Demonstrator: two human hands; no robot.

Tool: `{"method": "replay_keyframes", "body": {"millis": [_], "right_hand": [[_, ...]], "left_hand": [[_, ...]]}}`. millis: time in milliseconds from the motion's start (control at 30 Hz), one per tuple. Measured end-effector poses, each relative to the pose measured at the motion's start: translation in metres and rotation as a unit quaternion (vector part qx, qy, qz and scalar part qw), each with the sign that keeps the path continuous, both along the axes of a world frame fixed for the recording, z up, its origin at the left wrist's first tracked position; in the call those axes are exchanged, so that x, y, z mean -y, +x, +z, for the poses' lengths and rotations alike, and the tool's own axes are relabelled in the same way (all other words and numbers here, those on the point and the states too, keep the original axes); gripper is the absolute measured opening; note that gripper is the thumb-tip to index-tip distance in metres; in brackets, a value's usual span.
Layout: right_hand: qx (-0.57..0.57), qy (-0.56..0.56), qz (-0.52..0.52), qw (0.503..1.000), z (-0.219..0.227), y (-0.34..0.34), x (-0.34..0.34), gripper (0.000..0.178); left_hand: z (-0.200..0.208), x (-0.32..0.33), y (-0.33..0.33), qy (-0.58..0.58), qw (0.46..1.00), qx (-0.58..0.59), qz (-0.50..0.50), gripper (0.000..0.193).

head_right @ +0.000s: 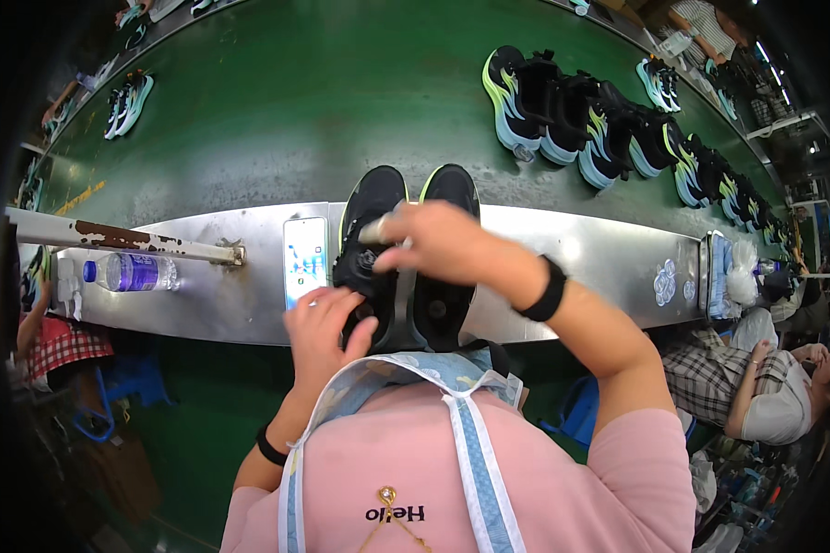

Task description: Assemble and inspect shoes on a factory production line.

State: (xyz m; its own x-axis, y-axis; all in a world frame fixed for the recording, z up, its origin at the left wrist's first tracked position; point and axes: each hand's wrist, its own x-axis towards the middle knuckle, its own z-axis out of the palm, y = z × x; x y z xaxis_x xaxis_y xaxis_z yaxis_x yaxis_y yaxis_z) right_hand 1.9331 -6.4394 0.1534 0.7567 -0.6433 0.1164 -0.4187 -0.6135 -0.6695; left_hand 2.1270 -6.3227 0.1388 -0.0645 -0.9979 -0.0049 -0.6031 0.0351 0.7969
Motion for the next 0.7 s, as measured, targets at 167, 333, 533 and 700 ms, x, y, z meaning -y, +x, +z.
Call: {"method": "replay_keyframes", "body": {"millis": [167,333,533,700], "right_hand": [[-0.168,0.101,-0.026,0.980,0.017,-0.054,-0.022,0.039],[-0.060,0.149,-0.030,0.987,0.008,-0.075,-0.033,0.029],[-0.082,-0.111,-0.189,0.972,-0.012,-0.050,-0.064,0.027],[-0.070,-0.025,-0.190,0.979,-0.007,-0.059,-0.065,0.030]], "left_hand": [[-0.040,-0.035,-0.016,-0.058,0.976,0.144,-0.155,0.022],[0.015,0.004,0.020,0.131,0.952,-0.188,-0.204,0.020],[-0.015,0.055,-0.007,-0.065,0.972,-0.066,-0.216,0.023],[-0.009,0.059,-0.009,0.013,0.968,-0.053,-0.246,0.024]]}}
